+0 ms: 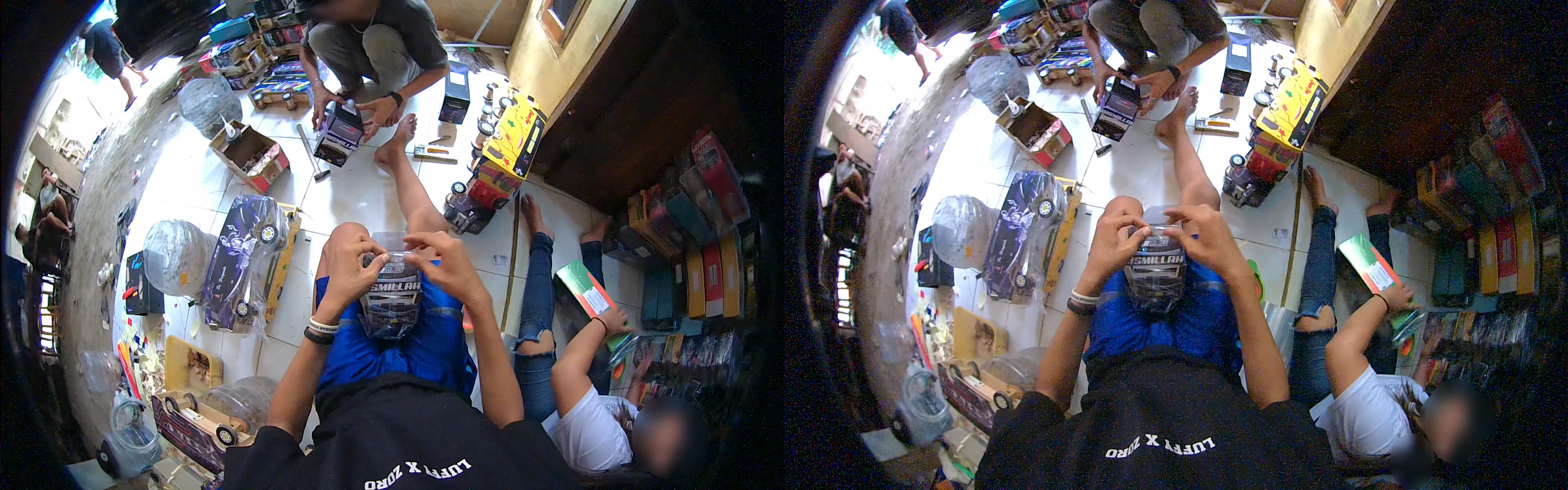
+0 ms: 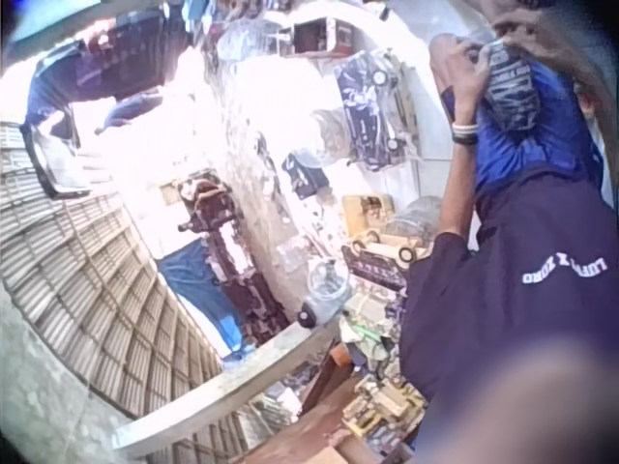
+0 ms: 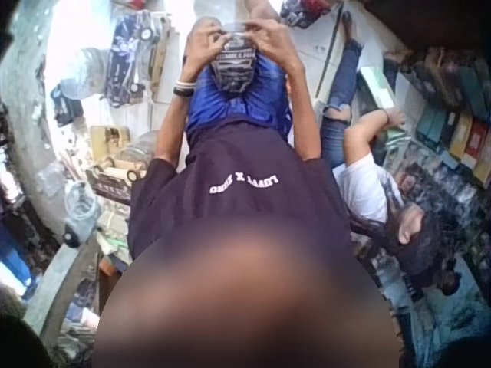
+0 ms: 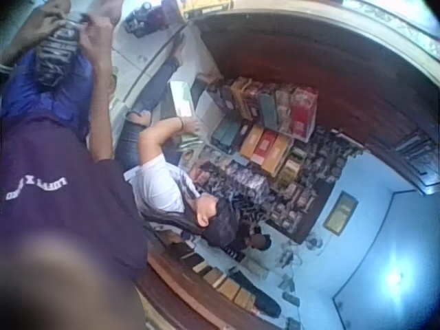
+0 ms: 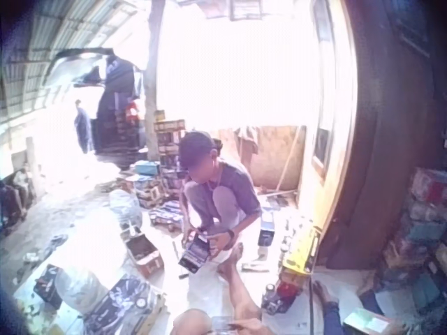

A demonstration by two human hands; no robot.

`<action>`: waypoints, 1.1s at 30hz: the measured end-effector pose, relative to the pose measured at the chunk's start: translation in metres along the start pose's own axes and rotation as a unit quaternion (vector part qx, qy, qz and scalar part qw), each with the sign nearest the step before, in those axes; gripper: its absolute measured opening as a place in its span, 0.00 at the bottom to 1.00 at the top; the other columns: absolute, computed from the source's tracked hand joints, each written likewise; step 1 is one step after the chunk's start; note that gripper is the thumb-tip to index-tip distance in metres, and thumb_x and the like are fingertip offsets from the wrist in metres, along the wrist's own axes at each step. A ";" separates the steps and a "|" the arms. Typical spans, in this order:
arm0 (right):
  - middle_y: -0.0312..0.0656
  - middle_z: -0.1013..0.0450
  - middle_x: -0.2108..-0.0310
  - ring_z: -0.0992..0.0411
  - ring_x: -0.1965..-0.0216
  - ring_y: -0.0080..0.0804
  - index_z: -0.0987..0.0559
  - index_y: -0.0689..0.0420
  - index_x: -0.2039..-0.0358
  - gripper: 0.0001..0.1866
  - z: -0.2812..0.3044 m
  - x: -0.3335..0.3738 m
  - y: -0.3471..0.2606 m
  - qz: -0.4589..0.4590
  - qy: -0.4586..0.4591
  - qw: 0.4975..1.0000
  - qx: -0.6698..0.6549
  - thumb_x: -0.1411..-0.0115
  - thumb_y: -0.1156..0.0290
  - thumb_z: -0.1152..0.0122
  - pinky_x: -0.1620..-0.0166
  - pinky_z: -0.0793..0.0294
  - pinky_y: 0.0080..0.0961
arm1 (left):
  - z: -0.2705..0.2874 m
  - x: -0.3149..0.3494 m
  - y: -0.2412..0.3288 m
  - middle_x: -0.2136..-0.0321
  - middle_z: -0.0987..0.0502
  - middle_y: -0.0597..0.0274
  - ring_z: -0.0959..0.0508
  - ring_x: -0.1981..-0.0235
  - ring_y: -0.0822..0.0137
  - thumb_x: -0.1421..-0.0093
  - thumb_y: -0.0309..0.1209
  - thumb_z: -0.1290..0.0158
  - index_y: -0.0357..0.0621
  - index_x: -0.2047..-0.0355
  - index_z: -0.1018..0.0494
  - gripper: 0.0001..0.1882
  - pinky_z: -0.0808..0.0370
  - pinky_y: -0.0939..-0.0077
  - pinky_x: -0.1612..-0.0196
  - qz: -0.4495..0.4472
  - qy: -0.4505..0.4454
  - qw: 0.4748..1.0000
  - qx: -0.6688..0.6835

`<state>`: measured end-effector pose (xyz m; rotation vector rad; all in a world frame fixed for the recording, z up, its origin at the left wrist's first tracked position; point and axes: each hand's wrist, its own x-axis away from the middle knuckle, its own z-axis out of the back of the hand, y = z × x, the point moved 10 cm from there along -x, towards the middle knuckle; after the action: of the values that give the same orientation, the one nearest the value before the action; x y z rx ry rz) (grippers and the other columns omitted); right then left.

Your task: The person sits on the floor and wraps wooden toy cars in clear plastic bags, then seals them with a tape dispenser. They handle multiple toy cars one by one, placing the wrapped items into a box.

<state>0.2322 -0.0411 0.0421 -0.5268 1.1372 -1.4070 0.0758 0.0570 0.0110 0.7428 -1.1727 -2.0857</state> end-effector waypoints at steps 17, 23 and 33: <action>0.47 0.16 0.68 0.18 0.68 0.27 0.21 0.72 0.48 0.21 -0.053 -0.003 0.094 -0.299 -0.061 0.925 -0.226 0.39 0.76 0.27 0.63 0.20 0.21 | -0.007 -0.001 0.058 0.62 0.18 0.54 0.20 0.57 0.51 0.45 0.23 0.36 0.42 0.59 0.18 0.12 0.24 0.58 0.52 -0.186 -0.118 0.951 -0.217; 0.48 0.15 0.66 0.17 0.66 0.29 0.18 0.71 0.50 0.19 -0.052 0.000 0.097 -0.321 -0.062 0.922 -0.204 0.40 0.78 0.29 0.62 0.19 0.21 | -0.020 -0.001 0.059 0.65 0.20 0.53 0.21 0.55 0.50 0.45 0.24 0.36 0.39 0.64 0.19 0.09 0.24 0.56 0.48 -0.221 -0.158 0.928 -0.256; 0.47 0.15 0.66 0.17 0.67 0.28 0.13 0.67 0.57 0.13 -0.048 -0.002 0.082 -0.280 -0.054 0.945 -0.161 0.40 0.75 0.29 0.63 0.19 0.24 | -0.025 -0.017 0.053 0.70 0.21 0.54 0.21 0.62 0.51 0.46 0.27 0.38 0.40 0.71 0.20 0.04 0.26 0.58 0.55 -0.232 -0.193 0.924 -0.236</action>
<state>0.2317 -0.0100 -0.0480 -1.2231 1.1847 -1.6484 0.1184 0.0351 0.0491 0.4075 -0.6525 -2.8669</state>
